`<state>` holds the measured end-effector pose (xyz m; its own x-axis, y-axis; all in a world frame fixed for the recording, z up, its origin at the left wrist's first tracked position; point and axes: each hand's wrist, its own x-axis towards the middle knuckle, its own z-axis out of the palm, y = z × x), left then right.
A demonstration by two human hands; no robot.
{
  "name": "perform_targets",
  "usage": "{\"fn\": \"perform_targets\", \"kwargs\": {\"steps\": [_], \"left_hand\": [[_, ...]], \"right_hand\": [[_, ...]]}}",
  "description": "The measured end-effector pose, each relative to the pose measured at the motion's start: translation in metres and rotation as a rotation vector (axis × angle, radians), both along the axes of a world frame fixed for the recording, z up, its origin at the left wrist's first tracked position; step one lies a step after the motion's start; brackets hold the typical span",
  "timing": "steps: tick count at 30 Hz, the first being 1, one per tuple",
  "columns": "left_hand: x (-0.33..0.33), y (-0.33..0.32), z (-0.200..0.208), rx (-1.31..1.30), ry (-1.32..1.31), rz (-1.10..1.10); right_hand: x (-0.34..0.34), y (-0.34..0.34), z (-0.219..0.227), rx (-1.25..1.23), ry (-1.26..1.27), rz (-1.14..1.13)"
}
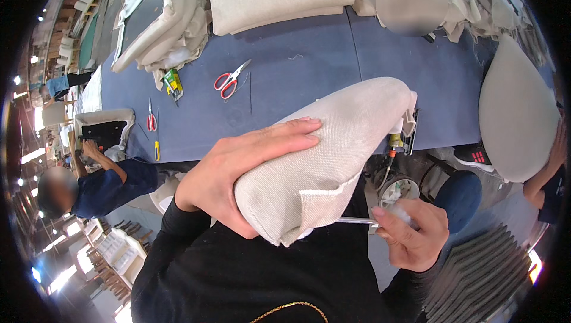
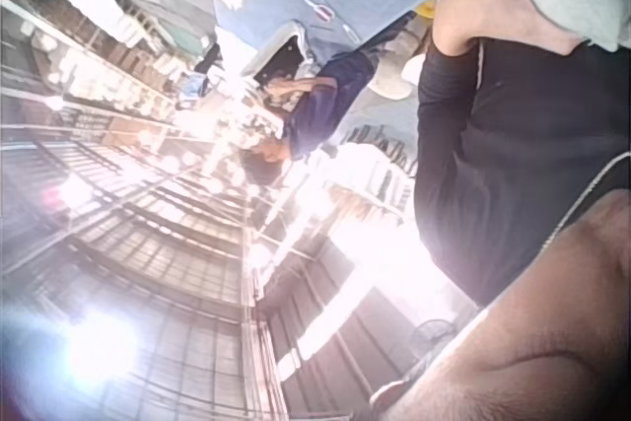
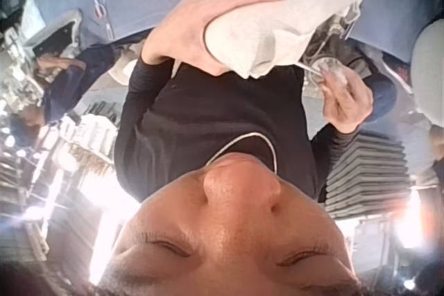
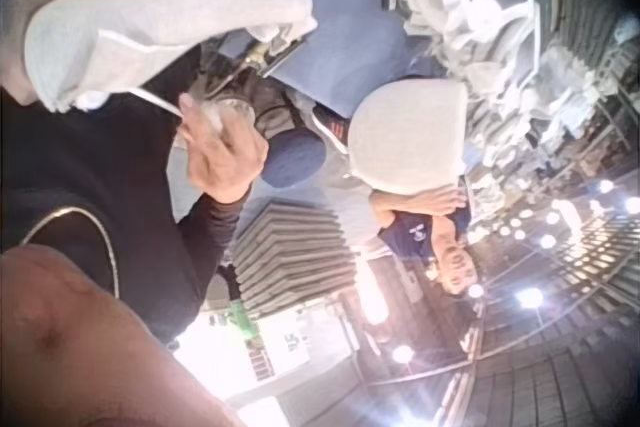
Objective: The person uses a screwdriver to pull out staples and remove fabric from a chair cushion. They repeatedly pry along the edges and peel back the fabric to expose the foam and internal structure.
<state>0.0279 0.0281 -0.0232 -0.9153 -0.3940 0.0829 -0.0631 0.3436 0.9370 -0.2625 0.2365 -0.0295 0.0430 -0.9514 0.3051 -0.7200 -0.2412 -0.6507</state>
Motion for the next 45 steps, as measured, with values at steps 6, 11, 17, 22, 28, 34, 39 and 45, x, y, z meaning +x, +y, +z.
{"fn": "perform_targets", "kwargs": {"steps": [6,11,17,22,28,34,39,45], "left_hand": [[-0.002,-0.001,0.0,-0.001,0.019,-0.045],[0.003,-0.004,-0.002,0.041,0.007,-0.027],[0.005,-0.004,-0.003,0.055,0.025,-0.062],[0.004,-0.003,-0.004,0.06,0.023,-0.049],[0.008,-0.002,0.002,0.027,-0.021,-0.019],[0.016,-0.005,0.0,0.058,-0.021,-0.011],[0.023,-0.002,-0.004,0.082,0.028,-0.019],[0.056,0.006,-0.021,0.015,0.166,0.031]], "right_hand": [[0.006,-0.002,0.017,0.028,0.034,0.02],[0.0,-0.003,0.002,-0.041,0.044,0.014],[-0.01,-0.002,-0.023,-0.078,-0.099,0.058],[-0.001,0.0,-0.018,-0.127,0.012,0.001],[0.008,0.002,0.002,-0.107,0.158,-0.012],[0.001,0.004,-0.011,-0.082,0.085,-0.014],[0.002,-0.006,-0.003,0.049,0.018,0.051],[-0.038,0.0,-0.041,0.148,0.119,-0.139]]}}
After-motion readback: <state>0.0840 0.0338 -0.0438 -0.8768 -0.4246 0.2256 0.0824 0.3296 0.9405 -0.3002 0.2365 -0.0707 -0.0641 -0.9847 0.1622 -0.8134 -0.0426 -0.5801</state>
